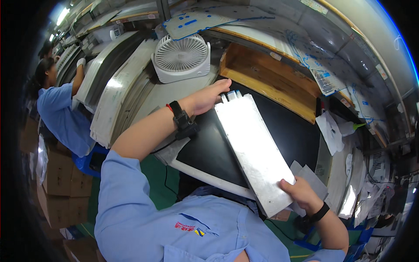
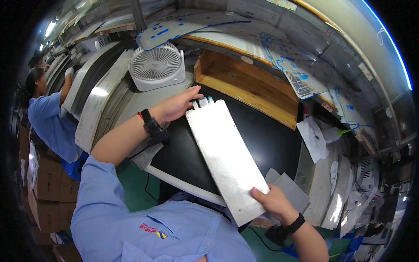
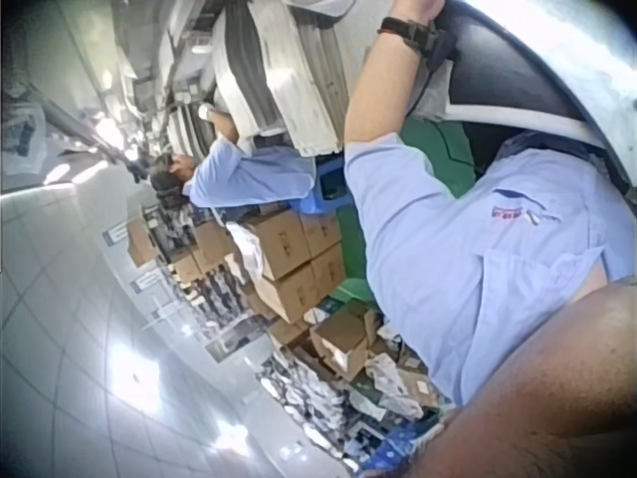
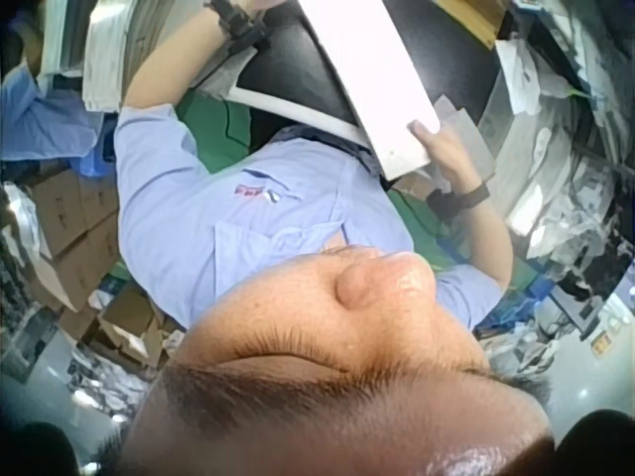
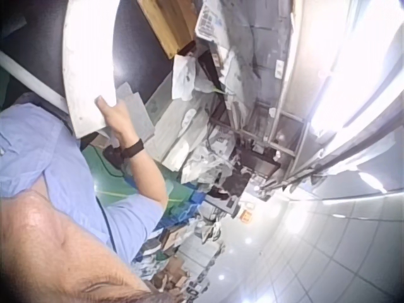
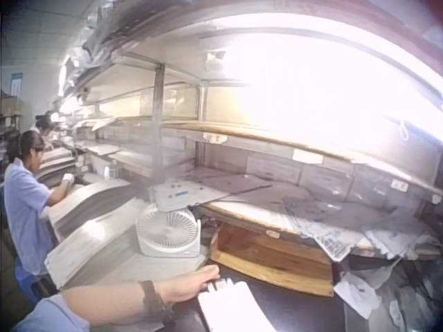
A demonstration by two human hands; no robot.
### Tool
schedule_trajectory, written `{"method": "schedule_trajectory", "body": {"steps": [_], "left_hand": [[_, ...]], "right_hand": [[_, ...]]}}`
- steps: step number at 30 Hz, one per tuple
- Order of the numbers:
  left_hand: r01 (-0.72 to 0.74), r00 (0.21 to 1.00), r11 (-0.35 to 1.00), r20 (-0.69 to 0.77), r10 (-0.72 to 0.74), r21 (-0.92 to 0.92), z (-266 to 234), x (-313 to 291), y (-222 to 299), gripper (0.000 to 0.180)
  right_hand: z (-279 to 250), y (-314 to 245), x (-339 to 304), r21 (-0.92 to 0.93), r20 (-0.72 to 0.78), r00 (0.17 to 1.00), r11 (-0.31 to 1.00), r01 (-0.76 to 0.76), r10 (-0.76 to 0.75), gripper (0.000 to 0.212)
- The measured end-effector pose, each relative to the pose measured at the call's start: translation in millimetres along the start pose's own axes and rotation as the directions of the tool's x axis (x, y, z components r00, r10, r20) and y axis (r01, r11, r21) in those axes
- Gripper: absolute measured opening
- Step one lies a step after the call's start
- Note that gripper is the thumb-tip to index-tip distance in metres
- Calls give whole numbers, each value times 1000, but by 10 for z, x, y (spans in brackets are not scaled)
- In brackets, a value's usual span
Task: Assembling and checking electrical components for lighting fixtures on a factory line.
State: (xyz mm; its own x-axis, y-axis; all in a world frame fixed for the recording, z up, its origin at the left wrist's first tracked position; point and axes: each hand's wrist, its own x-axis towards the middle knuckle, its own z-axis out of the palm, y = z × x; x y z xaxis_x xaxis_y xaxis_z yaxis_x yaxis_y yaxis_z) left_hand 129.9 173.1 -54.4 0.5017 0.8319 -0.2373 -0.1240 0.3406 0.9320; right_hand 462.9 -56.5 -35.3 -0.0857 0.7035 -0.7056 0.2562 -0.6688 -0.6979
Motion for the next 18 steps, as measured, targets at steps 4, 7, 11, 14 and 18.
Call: {"method": "schedule_trajectory", "body": {"steps": [4,7,11,14,18], "left_hand": [[-103,978,884,-116,174,457,79,-143,5,72],[-55,976,939,-181,123,340,109,-291,-116,68],[149,985,978,-104,-134,146,292,-634,-10,61],[118,991,988,-70,-111,95,254,-657,-100,59],[101,990,983,-116,-83,154,165,-621,-177,54]], "right_hand": [[107,18,-68,95,5,1000,995,-15,15,58],[99,95,-32,120,14,1000,993,-3,1,57],[74,43,-62,166,20,999,986,32,-35,54],[77,-98,-181,136,7,995,986,98,-100,53],[-26,-160,-157,-11,18,989,989,145,-145,50]]}}
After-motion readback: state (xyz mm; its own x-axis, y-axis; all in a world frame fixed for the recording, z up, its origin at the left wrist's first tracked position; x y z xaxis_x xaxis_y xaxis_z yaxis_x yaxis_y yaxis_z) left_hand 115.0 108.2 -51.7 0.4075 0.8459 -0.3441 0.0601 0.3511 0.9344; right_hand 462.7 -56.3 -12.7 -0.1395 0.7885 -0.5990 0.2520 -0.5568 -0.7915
